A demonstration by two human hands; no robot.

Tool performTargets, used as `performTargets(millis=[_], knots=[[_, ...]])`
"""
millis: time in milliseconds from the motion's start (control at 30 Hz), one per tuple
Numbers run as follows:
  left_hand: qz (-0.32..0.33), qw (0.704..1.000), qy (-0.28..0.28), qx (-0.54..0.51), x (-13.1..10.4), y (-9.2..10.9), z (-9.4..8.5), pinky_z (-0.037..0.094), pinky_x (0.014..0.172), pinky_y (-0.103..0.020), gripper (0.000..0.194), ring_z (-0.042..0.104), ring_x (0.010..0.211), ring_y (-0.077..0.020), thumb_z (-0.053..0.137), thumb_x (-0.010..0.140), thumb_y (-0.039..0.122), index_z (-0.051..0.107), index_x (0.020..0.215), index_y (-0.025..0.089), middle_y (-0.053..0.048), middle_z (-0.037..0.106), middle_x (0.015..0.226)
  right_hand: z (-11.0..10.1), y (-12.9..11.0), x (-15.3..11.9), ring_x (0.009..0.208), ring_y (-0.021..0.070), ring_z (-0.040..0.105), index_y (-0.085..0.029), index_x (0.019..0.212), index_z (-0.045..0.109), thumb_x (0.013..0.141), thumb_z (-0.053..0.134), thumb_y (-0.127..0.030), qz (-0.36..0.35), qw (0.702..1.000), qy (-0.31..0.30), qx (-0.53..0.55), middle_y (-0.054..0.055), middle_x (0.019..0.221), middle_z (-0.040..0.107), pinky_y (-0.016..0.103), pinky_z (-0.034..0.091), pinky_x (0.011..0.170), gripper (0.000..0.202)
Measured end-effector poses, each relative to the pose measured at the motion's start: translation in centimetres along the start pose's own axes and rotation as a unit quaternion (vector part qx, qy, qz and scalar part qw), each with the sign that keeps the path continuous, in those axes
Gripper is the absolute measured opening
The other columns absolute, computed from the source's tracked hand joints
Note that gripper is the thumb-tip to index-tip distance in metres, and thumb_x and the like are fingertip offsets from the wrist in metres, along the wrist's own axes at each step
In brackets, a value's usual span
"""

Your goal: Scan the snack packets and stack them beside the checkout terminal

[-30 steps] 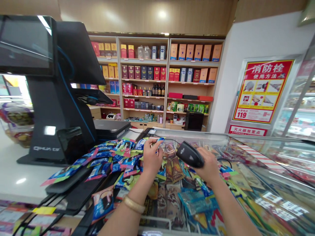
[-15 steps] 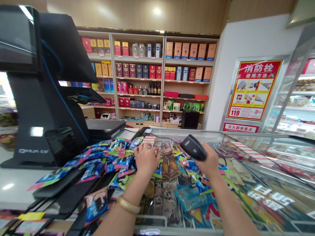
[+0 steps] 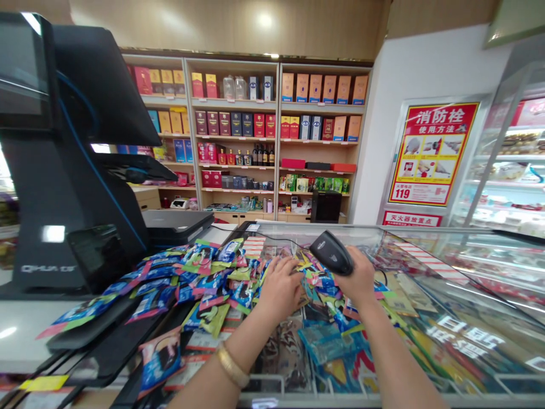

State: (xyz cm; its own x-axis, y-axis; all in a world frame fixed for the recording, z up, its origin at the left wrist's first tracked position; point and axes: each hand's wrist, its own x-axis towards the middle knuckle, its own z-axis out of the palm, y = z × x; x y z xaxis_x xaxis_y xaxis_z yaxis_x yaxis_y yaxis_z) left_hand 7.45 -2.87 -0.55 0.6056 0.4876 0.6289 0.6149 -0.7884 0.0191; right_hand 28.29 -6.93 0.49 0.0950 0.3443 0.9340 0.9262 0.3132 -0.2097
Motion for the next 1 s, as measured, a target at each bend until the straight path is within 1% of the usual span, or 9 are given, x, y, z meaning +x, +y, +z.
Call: performTargets(millis=[100,233,333,467,633,800,867,933,1000], knots=[[0.081,0.993,-0.08,-0.002,-0.3,0.8,1.7,0.015,0.114,-0.052,0.015,0.038,0.132,-0.0268,0.058,0.081,0.026,0.071,0.089,0.025,-0.004,0.055,0.134,0.1,0.0,0.0,0.074,0.0214,0.059,-0.021,0.083,0.06,0.068,0.057,-0.021,0.005,1.0,-0.009,-0.009,0.004,0.077,0.062,0.031,0.045,0.066,0.016],[0.096,0.988,-0.121,-0.009,-0.3,1.0,2.6,0.016,0.114,-0.051,0.035,0.038,0.134,-0.0258,0.056,0.081,0.02,0.062,0.115,0.023,-0.006,0.054,0.137,0.2,0.0,0.0,0.071,0.02,0.058,-0.022,0.079,0.058,0.068,0.058,-0.022,0.006,1.0,-0.021,-0.011,0.002,0.074,0.06,0.029,0.043,0.065,0.011],[0.068,0.992,-0.072,-0.08,-0.1,0.7,2.2,0.025,0.113,-0.047,0.039,0.048,0.125,-0.0225,0.054,0.08,0.013,0.062,0.117,0.022,-0.007,0.063,0.124,0.2,-0.1,0.0,0.069,0.0194,0.057,-0.022,0.077,0.058,0.069,0.059,-0.024,0.007,1.0,-0.016,-0.011,0.002,0.074,0.06,0.029,0.043,0.064,0.009],[-0.026,0.967,0.066,-0.246,0.4,0.0,1.3,0.045,0.098,-0.04,0.023,0.063,0.102,-0.0208,0.059,0.076,0.015,0.069,0.097,0.019,-0.01,0.069,0.105,0.0,-0.2,0.0,0.072,0.0204,0.058,-0.021,0.08,0.058,0.069,0.057,-0.023,0.007,1.0,-0.016,-0.002,0.003,0.076,0.061,0.03,0.043,0.066,0.01],[-0.165,0.879,0.231,-0.382,1.1,-1.2,0.3,0.052,0.086,-0.033,0.021,0.064,0.096,-0.0196,0.067,0.071,0.025,0.066,0.09,0.018,-0.008,0.066,0.099,-0.2,0.1,0.0,0.073,0.0215,0.058,-0.021,0.084,0.057,0.071,0.058,-0.027,-0.006,1.0,-0.006,-0.005,0.004,0.077,0.061,0.031,0.043,0.065,0.015],[-0.247,0.806,0.267,-0.466,1.5,-2.3,-0.7,0.049,0.088,-0.032,0.038,0.063,0.099,-0.0197,0.074,0.062,0.026,0.063,0.098,0.017,-0.008,0.065,0.104,-0.4,-0.1,0.0,0.073,0.0219,0.059,-0.021,0.085,0.057,0.069,0.056,-0.024,-0.022,1.0,-0.011,0.01,0.004,0.077,0.062,0.032,0.045,0.065,0.016],[-0.293,0.741,0.277,-0.537,1.7,-2.6,-1.0,0.052,0.079,-0.03,0.051,0.065,0.085,-0.0166,0.077,0.059,0.026,0.058,0.106,0.017,-0.006,0.067,0.099,-0.4,-0.3,0.1,0.074,0.0222,0.059,-0.021,0.086,0.058,0.068,0.055,-0.022,-0.03,0.999,-0.018,0.016,0.004,0.079,0.062,0.032,0.045,0.066,0.019],[-0.329,0.653,0.298,-0.613,1.9,-2.8,-1.1,0.052,0.072,-0.028,0.059,0.065,0.074,-0.0136,0.079,0.056,0.029,0.053,0.109,0.018,-0.004,0.068,0.091,-0.5,-0.6,0.2,0.074,0.022,0.059,-0.021,0.087,0.058,0.067,0.055,-0.021,-0.039,0.999,-0.025,0.021,0.004,0.08,0.062,0.032,0.046,0.067,0.021],[-0.342,0.589,0.321,-0.658,2.0,-3.2,-1.1,0.052,0.071,-0.027,0.057,0.065,0.073,-0.013,0.081,0.054,0.031,0.054,0.102,0.018,-0.001,0.068,0.085,-0.5,-1.0,0.2,0.074,0.0215,0.059,-0.021,0.086,0.058,0.067,0.054,-0.02,-0.049,0.998,-0.029,0.026,0.004,0.079,0.061,0.032,0.045,0.066,0.02]])
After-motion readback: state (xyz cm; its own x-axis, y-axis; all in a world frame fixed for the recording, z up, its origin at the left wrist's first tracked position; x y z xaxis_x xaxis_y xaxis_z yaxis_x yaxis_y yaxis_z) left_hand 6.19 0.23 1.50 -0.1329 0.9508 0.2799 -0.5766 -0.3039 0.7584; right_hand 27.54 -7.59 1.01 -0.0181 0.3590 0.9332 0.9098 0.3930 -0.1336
